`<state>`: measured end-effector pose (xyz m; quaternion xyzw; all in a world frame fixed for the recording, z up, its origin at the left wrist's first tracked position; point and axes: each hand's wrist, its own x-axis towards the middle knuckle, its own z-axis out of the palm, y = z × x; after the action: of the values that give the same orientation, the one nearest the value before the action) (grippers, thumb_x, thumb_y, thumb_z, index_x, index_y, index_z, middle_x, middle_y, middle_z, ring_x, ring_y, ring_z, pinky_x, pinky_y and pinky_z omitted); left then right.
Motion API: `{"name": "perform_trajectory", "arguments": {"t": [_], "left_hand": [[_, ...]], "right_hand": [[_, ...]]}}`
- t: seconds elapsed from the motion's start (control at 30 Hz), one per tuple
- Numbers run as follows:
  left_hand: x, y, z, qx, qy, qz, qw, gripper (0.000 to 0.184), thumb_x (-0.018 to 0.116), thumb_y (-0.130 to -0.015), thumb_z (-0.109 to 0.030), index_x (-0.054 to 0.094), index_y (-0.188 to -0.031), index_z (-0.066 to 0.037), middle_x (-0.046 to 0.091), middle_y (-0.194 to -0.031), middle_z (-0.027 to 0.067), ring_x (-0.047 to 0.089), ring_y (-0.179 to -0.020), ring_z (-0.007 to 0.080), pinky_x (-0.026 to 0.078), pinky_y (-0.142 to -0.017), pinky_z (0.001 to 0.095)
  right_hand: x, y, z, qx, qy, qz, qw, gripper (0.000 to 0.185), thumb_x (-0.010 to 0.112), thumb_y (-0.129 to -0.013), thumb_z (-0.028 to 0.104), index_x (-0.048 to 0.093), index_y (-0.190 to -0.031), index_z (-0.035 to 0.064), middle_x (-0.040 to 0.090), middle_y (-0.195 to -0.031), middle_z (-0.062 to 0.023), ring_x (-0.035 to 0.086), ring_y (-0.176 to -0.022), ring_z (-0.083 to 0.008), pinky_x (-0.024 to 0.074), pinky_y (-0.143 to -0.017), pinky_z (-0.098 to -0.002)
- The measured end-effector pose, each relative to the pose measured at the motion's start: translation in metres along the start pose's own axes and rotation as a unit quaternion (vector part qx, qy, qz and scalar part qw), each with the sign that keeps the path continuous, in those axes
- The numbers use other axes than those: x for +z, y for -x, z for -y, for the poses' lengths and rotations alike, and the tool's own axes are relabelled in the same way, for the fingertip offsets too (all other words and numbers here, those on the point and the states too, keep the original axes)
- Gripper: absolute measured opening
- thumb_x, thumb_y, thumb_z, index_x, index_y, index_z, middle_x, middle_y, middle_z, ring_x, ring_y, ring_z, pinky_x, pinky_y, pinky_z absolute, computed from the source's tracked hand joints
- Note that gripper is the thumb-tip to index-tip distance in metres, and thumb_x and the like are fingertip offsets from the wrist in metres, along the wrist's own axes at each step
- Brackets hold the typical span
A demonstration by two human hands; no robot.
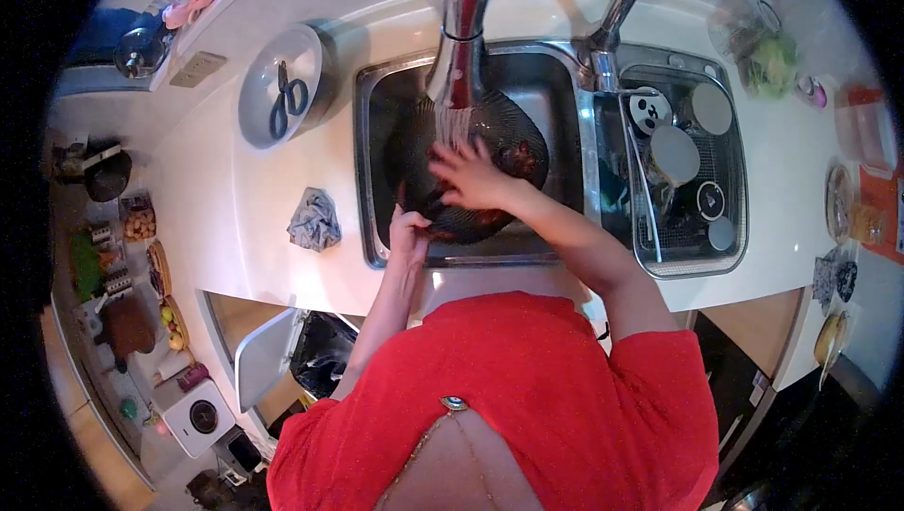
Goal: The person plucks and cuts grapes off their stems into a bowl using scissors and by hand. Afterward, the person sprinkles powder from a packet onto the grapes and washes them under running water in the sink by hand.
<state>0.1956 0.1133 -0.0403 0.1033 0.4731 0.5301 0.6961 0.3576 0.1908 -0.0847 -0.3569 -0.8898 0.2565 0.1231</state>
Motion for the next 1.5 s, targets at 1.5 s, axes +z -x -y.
{"name": "perform_trajectory", "arguments": {"t": [1.5], "left_hand": [[0.033,-0.021,-0.083,0.017,0.051,0.016,0.998,0.092,0.045,-0.057,0.007,0.017,-0.141,-0.017,0.049,-0.118,0.0158,0.06,-0.086,0.0313,0.057,-0.053,0.0429]], "right_hand": [[0.149,0.008,-0.084,0.175,-0.213,-0.049,0.96,0.028,0.05,-0.083,0.013,0.056,-0.11,0.0081,0.057,-0.102,-0.022,0.056,-0.095,-0.0357,0.0446,-0.083,-0.0438]]}}
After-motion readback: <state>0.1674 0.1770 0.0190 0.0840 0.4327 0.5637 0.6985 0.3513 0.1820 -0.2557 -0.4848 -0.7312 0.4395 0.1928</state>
